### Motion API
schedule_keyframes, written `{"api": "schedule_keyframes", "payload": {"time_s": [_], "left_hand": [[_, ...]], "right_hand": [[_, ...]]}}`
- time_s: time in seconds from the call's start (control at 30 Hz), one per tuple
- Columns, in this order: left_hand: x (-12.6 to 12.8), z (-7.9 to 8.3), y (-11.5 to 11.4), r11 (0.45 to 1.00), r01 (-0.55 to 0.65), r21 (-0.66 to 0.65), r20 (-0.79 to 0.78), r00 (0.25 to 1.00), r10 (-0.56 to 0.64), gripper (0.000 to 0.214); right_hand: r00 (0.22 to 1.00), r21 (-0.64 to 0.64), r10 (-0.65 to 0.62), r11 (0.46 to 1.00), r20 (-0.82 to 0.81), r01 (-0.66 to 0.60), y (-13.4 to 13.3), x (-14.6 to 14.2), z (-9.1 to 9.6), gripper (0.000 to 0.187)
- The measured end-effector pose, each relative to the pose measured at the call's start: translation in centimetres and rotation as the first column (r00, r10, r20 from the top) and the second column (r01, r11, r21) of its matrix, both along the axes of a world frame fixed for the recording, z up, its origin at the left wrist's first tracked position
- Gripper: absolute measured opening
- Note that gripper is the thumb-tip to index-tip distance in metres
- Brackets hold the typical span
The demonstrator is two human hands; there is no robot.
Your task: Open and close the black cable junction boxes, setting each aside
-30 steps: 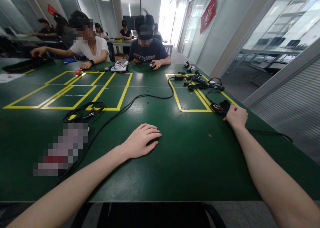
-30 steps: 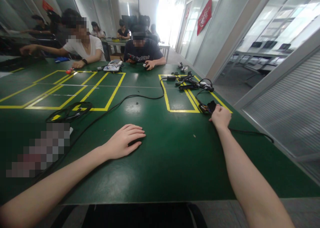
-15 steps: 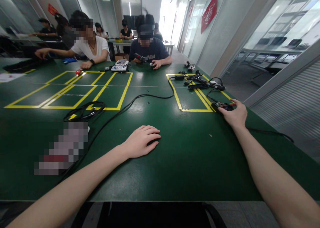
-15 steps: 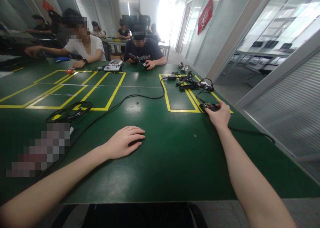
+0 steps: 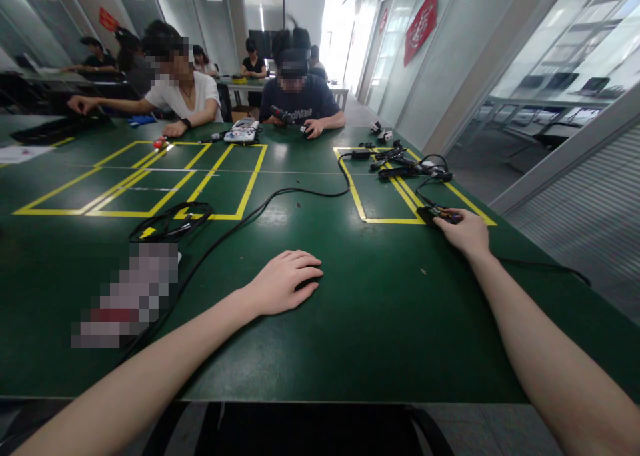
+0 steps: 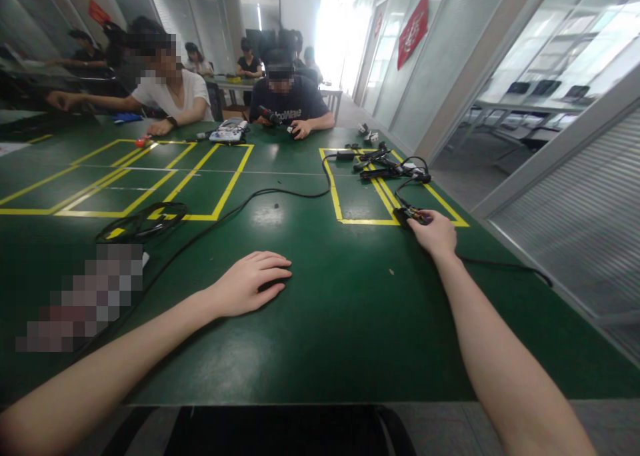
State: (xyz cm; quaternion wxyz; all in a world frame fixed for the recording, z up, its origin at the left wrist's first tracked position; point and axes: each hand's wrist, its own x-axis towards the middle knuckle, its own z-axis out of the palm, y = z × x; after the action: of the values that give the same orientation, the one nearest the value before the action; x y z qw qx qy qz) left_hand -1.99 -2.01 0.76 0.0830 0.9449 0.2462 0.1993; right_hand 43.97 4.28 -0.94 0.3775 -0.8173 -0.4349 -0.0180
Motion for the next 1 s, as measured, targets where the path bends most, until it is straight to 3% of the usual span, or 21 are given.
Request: {"api": "schedule_keyframes", "payload": {"time_s": [0.2, 0.27, 0.3, 0.37, 0.43, 0.5, 0.53, 0.57, 0.63, 0.8, 0.87, 1.0], "left_hand": [[0.0, -0.2, 0.1, 1.0, -0.003, -0.001, 0.003, 1.0, 0.003, 0.024], [0.1, -0.1, 0.1, 1.0, -0.004, 0.008, 0.017, 1.0, 0.004, 0.024], [0.1, 0.0, 0.1, 1.0, -0.006, 0.02, 0.037, 0.999, 0.005, 0.024], [0.3, 0.3, 0.0, 0.998, -0.012, 0.058, 0.102, 0.995, 0.006, 0.024], [0.4, 0.7, -0.2, 0.994, -0.022, 0.104, 0.19, 0.982, 0.002, 0.023], [0.5, 0.9, -0.5, 0.991, -0.027, 0.135, 0.245, 0.969, -0.007, 0.022], [0.5, 0.9, -0.6, 0.991, -0.021, 0.135, 0.241, 0.97, -0.012, 0.023], [0.4, 0.9, -0.6, 0.992, -0.009, 0.124, 0.221, 0.975, -0.019, 0.025], [0.3, 0.7, -0.6, 0.997, -0.006, 0.071, 0.198, 0.98, -0.008, 0.027], [0.1, 0.3, -0.3, 1.0, -0.021, 0.007, 0.13, 0.991, 0.02, 0.05], [0.1, 0.2, -0.2, 0.999, -0.038, -0.026, 0.113, 0.993, 0.041, 0.058], [0.1, 0.1, -0.3, 0.992, -0.061, -0.113, 0.085, 0.994, 0.071, 0.074]], "right_hand": [[0.973, -0.128, 0.226, 0.967, 0.045, -0.219, -0.6, -5.6, 0.9, 0.035], [0.921, -0.149, 0.387, 0.914, 0.042, -0.377, -1.3, -8.8, 1.1, 0.038], [0.865, -0.133, 0.501, 0.86, 0.03, -0.493, -1.8, -10.6, 1.1, 0.038], [0.674, -0.082, 0.739, 0.672, 0.005, -0.736, -3.1, -14.1, 1.3, 0.037], [0.412, -0.048, 0.911, 0.411, -0.007, -0.91, -4.7, -17.3, 1.5, 0.036], [0.145, -0.047, 0.989, 0.144, -0.016, -0.988, -6.2, -19.8, 1.9, 0.034], [0.05, -0.051, 0.998, 0.048, -0.035, -0.998, -6.8, -20.6, 2.0, 0.033], [-0.011, -0.05, 0.999, -0.013, -0.049, -0.999, -7.3, -21.2, 2.1, 0.031], [-0.042, -0.038, 0.997, -0.044, -0.066, -0.998, -7.7, -21.6, 2.1, 0.026], [0.092, -0.042, 0.996, 0.092, -0.003, -0.995, -7.2, -20.8, 1.6, 0.029], [0.115, -0.023, 0.993, 0.115, 0.005, -0.993, -7.0, -20.6, 1.6, 0.03], [0.081, 0.043, 0.997, 0.081, -0.008, -0.996, -7.1, -20.7, 1.8, 0.025]]}}
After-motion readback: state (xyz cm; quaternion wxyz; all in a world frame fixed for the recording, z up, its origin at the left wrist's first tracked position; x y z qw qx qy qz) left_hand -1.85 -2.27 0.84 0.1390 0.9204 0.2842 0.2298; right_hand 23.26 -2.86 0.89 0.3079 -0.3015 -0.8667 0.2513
